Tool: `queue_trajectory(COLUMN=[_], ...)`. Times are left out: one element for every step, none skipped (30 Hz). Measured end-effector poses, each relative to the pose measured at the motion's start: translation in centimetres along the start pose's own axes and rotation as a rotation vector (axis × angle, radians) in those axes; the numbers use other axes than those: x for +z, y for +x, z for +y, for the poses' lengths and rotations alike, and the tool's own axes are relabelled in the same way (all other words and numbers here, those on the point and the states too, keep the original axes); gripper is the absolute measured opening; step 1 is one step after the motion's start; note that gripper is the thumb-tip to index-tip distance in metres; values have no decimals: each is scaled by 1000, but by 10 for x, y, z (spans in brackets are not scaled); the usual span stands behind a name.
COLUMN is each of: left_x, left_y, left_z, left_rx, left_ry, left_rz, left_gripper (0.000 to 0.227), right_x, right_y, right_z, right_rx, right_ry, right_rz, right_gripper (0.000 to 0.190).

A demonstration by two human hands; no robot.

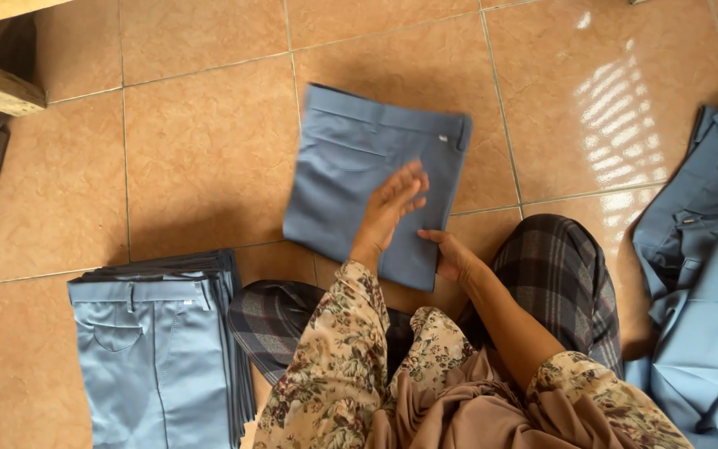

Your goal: Folding multiple pairs of blue fabric pants into neat rectangles on a tiled floor.

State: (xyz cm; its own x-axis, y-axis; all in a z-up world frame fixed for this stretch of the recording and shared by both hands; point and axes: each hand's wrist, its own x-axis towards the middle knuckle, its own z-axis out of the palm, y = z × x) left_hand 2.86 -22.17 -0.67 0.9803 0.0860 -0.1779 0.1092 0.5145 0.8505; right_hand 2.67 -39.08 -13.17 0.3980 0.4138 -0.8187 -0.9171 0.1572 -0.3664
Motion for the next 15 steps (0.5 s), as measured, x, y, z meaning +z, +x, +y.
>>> queue_trajectory(left_x=[-11,-22,-24,-26,-29,-46,-63,-80,-79,-79,-78,-64,-49,-34,-42], left_y=[-4,-8,-25,-43,-61,-77,-92,-108,-108,-109,-110,-103,-97,-90,-90], left_z=[-20,-39,-44,-49,-54,-82,-111,-140,-146,-151,-157,-130,-102,-74,-89], left_rx=[-176,-351,-352,-482,-612,-613,-751,-889,-886,-833,-769,-765,-601,-432,-427], left_ry=[93,186,186,248,309,307,228,146,142,-81,-306,-312,-418,-522,-526], left_rz=[91,183,186,178,171,175,201,227,230,378,522,524,660,791,785], left_gripper=[46,41,41,39,50,50,62,80,80,78,106,106,98,93,93], right_x=[-12,-23,-20,-16,-13,-15,-17,-20,-19,-18,-18,-18,-18,-18,-15], right_y=[14,29,24,19,15,19,23,26,24,22,20,19,18,17,13], right_z=[2,5,3,0,-2,-1,-1,0,-2,-2,-3,-2,-3,-3,-5], right_rx=[12,23,26,36,47,51,41,31,33,30,27,28,24,21,14], right_ry=[6,13,12,42,70,68,78,87,82,82,80,73,74,75,70], right_rz=[48,95,95,91,87,86,79,73,72,78,85,84,69,54,53], right_gripper=[80,71,71,73,76,76,80,85,85,86,88,88,91,95,95])
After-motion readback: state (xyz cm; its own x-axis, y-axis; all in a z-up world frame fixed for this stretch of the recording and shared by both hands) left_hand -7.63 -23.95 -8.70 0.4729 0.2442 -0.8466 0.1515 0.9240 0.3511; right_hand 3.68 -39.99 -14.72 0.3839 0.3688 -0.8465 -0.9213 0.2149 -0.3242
